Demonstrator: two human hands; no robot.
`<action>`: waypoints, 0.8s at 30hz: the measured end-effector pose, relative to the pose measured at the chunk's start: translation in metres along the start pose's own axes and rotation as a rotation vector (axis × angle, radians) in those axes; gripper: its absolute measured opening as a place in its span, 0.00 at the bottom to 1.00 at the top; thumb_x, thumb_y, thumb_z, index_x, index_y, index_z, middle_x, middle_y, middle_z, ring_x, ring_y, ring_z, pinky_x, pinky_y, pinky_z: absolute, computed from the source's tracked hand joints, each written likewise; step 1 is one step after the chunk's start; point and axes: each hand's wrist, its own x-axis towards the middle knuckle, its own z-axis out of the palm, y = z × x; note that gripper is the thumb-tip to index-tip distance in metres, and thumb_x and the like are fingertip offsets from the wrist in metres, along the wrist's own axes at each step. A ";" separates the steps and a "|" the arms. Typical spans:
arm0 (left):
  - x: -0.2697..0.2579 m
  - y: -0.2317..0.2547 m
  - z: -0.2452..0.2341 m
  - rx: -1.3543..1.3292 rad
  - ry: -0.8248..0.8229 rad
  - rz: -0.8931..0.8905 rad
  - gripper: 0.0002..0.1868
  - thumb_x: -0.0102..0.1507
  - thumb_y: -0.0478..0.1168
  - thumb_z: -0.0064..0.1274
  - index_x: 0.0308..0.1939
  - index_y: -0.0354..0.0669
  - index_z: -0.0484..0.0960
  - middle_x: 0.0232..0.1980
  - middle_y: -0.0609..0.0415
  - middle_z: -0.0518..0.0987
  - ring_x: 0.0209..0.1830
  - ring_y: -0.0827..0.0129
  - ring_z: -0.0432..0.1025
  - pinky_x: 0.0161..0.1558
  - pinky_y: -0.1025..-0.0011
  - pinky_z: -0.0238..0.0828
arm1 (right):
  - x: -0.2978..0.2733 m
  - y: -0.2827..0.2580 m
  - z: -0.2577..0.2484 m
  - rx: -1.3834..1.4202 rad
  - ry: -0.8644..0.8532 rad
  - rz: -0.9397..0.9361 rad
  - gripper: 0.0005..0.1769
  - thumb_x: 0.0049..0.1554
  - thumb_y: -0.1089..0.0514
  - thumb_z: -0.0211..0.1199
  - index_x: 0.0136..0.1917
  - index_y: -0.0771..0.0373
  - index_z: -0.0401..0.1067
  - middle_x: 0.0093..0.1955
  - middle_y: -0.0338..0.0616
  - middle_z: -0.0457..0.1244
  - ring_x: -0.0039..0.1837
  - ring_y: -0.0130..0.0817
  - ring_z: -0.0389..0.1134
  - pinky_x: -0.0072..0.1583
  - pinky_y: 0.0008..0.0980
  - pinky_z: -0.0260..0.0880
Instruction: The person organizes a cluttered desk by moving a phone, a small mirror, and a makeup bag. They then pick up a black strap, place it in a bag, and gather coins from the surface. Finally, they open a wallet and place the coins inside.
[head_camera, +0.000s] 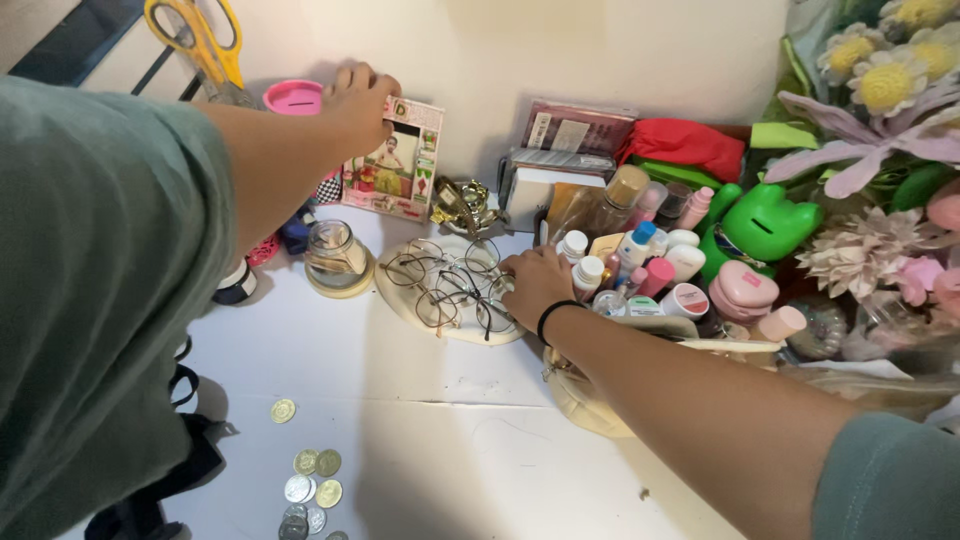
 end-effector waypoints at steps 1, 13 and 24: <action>0.000 -0.002 0.000 -0.010 -0.025 0.009 0.30 0.55 0.40 0.63 0.61 0.52 0.74 0.61 0.43 0.69 0.66 0.45 0.58 0.60 0.45 0.57 | -0.001 0.000 -0.001 0.011 0.012 0.001 0.25 0.46 0.55 0.69 0.58 0.51 0.77 0.60 0.42 0.66 0.72 0.45 0.55 0.72 0.50 0.50; 0.000 -0.005 0.002 -0.035 -0.263 -0.155 0.27 0.62 0.34 0.52 0.65 0.55 0.69 0.60 0.45 0.76 0.67 0.49 0.65 0.60 0.41 0.53 | -0.020 -0.012 -0.025 0.145 0.141 0.098 0.35 0.44 0.57 0.70 0.66 0.55 0.66 0.61 0.42 0.62 0.68 0.45 0.57 0.72 0.44 0.53; 0.027 -0.043 -0.003 -0.161 -0.637 -0.240 0.30 0.65 0.30 0.46 0.70 0.56 0.66 0.54 0.36 0.80 0.54 0.44 0.78 0.52 0.46 0.76 | -0.035 -0.012 -0.037 0.160 0.094 0.161 0.34 0.45 0.55 0.69 0.66 0.52 0.66 0.61 0.42 0.61 0.69 0.45 0.56 0.72 0.46 0.53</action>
